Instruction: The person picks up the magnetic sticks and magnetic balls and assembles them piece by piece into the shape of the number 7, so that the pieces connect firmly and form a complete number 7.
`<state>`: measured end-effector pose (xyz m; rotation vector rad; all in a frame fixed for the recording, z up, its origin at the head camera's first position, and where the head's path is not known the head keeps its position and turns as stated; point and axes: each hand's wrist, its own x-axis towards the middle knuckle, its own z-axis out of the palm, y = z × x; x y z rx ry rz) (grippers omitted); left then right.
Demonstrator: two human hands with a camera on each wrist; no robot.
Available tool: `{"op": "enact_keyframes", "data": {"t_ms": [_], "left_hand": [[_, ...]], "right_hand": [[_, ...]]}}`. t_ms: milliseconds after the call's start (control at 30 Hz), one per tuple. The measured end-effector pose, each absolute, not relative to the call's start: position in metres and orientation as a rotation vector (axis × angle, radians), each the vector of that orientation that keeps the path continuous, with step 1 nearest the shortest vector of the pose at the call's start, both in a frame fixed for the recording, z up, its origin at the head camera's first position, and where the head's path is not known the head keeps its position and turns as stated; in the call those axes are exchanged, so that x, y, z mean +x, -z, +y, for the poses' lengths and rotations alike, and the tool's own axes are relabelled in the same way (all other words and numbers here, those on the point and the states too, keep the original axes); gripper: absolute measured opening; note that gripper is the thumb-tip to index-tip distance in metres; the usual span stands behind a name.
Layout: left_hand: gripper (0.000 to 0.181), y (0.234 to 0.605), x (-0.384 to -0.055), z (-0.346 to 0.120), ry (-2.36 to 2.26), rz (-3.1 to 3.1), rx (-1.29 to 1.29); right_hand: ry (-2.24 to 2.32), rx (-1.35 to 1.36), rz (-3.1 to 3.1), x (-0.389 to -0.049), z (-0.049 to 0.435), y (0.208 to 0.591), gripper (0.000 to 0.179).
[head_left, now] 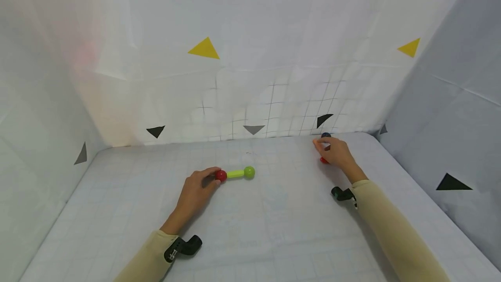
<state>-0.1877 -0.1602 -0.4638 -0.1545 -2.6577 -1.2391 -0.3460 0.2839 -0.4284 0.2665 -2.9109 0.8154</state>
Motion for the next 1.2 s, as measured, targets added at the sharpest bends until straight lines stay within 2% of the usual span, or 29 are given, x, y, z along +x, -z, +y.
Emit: {"op": "enact_keyframes", "data": {"t_ms": [233, 433, 600, 1200], "left_hand": [[0.042, 0.466, -0.188, -0.16, 1.23, -2.666, -0.156], [0.042, 0.466, -0.189, -0.16, 1.243, -2.663, -0.147], [0.041, 0.464, -0.189, -0.159, 1.238, -2.659, -0.147], [0.041, 0.465, -0.189, -0.161, 1.243, -2.662, -0.149]], "right_hand": [[-0.837, 0.344, -2.978, -0.35, 0.287, 0.432, 0.046], [-0.816, 0.465, -3.064, -0.356, 0.29, 0.432, 0.065], [-0.841, 0.546, -3.093, -0.361, 0.293, 0.432, 0.073], [-0.96, 0.425, -3.093, -0.36, 0.297, 0.437, 0.091]]}}
